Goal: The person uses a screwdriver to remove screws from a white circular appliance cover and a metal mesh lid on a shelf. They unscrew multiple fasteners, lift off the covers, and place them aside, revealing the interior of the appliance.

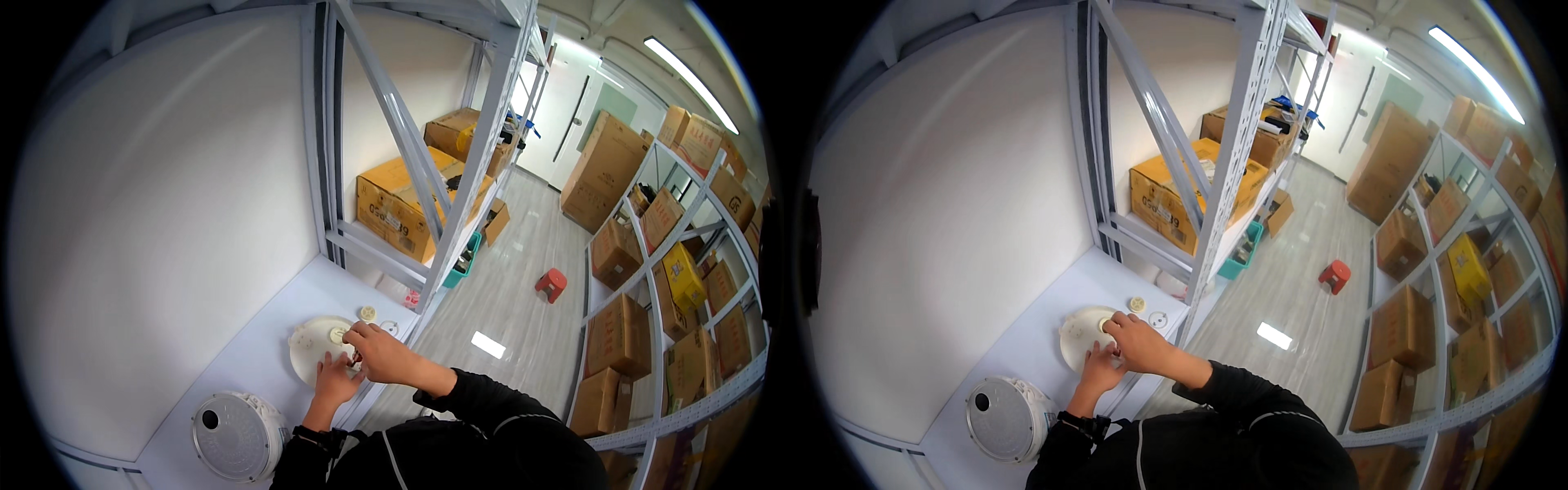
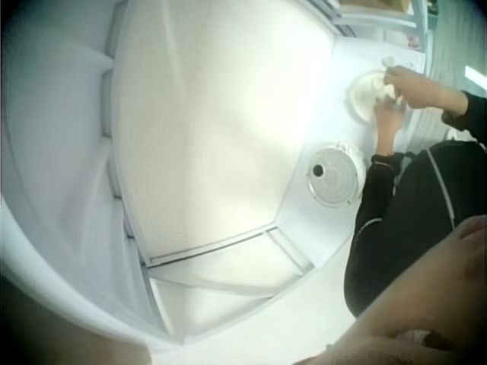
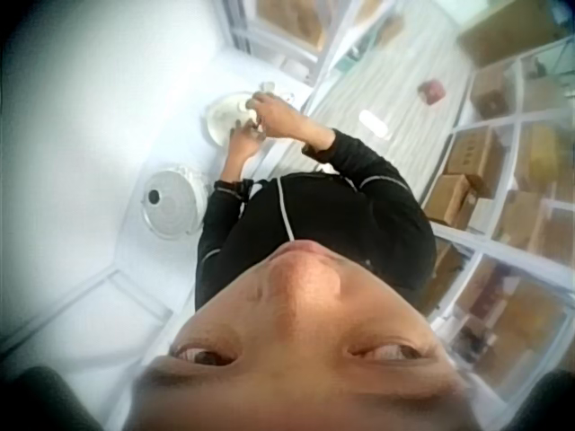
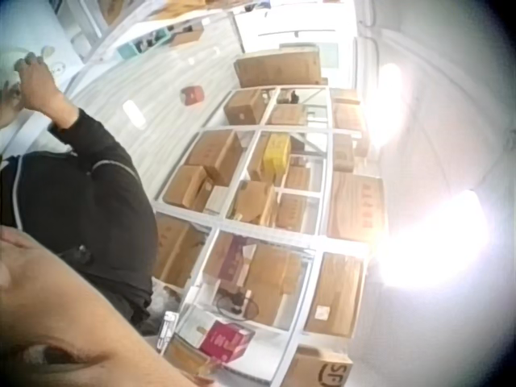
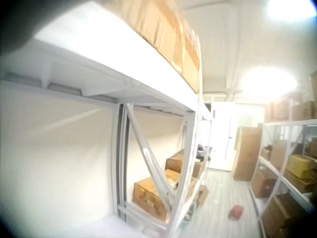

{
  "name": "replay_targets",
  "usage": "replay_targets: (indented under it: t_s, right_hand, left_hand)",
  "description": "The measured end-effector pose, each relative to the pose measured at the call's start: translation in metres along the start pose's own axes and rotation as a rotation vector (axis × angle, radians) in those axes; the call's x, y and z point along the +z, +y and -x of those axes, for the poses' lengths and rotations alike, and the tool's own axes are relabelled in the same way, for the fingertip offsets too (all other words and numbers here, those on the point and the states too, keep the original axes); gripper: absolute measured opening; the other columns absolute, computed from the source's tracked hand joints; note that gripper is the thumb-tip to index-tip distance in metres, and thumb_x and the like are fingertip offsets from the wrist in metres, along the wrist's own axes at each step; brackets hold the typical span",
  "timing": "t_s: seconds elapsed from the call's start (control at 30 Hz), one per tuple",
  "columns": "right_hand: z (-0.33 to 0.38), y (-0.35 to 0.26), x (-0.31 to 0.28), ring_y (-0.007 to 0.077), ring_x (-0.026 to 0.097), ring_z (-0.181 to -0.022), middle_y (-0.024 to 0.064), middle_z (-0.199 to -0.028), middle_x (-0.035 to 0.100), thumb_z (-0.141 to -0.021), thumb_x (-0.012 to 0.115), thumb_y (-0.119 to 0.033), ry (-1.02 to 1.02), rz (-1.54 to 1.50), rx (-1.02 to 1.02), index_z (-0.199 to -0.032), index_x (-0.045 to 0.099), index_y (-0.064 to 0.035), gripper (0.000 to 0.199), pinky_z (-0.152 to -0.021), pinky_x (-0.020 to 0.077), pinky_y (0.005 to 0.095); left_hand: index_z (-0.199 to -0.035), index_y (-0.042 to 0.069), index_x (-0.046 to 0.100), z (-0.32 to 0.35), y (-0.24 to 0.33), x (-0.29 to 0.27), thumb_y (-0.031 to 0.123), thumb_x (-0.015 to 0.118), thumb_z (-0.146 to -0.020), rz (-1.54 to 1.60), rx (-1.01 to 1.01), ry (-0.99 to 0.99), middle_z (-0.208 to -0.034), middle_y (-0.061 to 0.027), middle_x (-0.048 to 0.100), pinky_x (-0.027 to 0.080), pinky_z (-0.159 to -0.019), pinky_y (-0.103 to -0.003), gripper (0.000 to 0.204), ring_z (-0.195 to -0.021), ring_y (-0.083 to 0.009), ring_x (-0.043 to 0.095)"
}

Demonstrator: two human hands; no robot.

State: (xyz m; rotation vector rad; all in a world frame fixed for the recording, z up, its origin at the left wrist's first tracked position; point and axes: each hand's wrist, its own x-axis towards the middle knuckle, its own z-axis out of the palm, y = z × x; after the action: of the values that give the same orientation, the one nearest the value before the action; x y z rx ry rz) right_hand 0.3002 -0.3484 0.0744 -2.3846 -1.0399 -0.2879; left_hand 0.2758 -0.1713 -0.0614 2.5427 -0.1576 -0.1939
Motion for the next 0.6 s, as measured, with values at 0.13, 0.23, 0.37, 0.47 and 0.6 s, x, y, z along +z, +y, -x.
replay_targets:
  t_s: [0.13, 0.23, 0.37, 0.47, 0.6]
  right_hand:
    - [-0.002, -0.01, 0.0, 0.0395, 0.07, -0.098, 0.0179, -0.11, 0.067, -0.086, 0.075, -0.01, -0.097, -0.012, 0.169, -0.115, 0.065, -0.002, 0.032, -0.08, 0.0578, 0.0467]
    - [-0.012, -0.022, -0.009, 0.0406, 0.069, -0.102, 0.0174, -0.111, 0.067, -0.085, 0.074, -0.008, -0.342, 0.156, 0.518, -0.116, 0.065, -0.0026, 0.033, -0.084, 0.058, 0.0469]
    - [-0.007, -0.005, -0.002, 0.0428, 0.071, -0.091, 0.0198, -0.106, 0.068, -0.089, 0.074, -0.017, -0.205, 0.117, 0.243, -0.12, 0.065, -0.0042, 0.035, -0.075, 0.0595, 0.0479]
    - [0.0, 0.01, 0.008, 0.0434, 0.072, -0.081, 0.0212, -0.102, 0.068, -0.092, 0.073, -0.023, 0.089, -0.058, -0.073, -0.123, 0.064, -0.0046, 0.037, -0.068, 0.0596, 0.049]
    - [-0.003, -0.015, -0.004, 0.0417, 0.072, -0.085, 0.0194, -0.104, 0.068, -0.088, 0.074, -0.02, -0.105, 0.047, 0.267, -0.122, 0.062, -0.0049, 0.039, -0.074, 0.06, 0.0486]
  left_hand:
    - [-0.119, 0.009, 0.067, 0.0, -0.003, 0.001, 0.047, 0.077, -0.088, 0.029, 0.007, 0.046, -0.131, -0.0137, 0.07, 0.029, -0.122, -0.067, 0.05, -0.148, -0.0509, 0.042]
    - [-0.117, 0.01, 0.07, -0.004, 0.001, -0.005, 0.049, 0.078, -0.087, 0.055, -0.041, -0.036, -0.134, -0.0142, 0.067, 0.029, -0.121, -0.069, 0.05, -0.15, -0.0492, 0.039]
    - [-0.117, 0.01, 0.072, -0.006, 0.0, 0.005, 0.045, 0.077, -0.087, -0.008, -0.051, 0.002, -0.136, -0.015, 0.063, 0.029, -0.119, -0.071, 0.047, -0.153, -0.0472, 0.036]
    - [-0.119, 0.01, 0.072, -0.003, 0.01, 0.0, 0.04, 0.075, -0.089, -0.031, -0.049, 0.002, -0.136, -0.0152, 0.062, 0.029, -0.118, -0.073, 0.043, -0.153, -0.0465, 0.035]
    - [-0.116, 0.01, 0.073, 0.0, 0.013, -0.005, 0.033, 0.072, -0.091, 0.046, -0.063, 0.035, -0.135, -0.0148, 0.063, 0.03, -0.118, -0.074, 0.034, -0.15, -0.0465, 0.04]
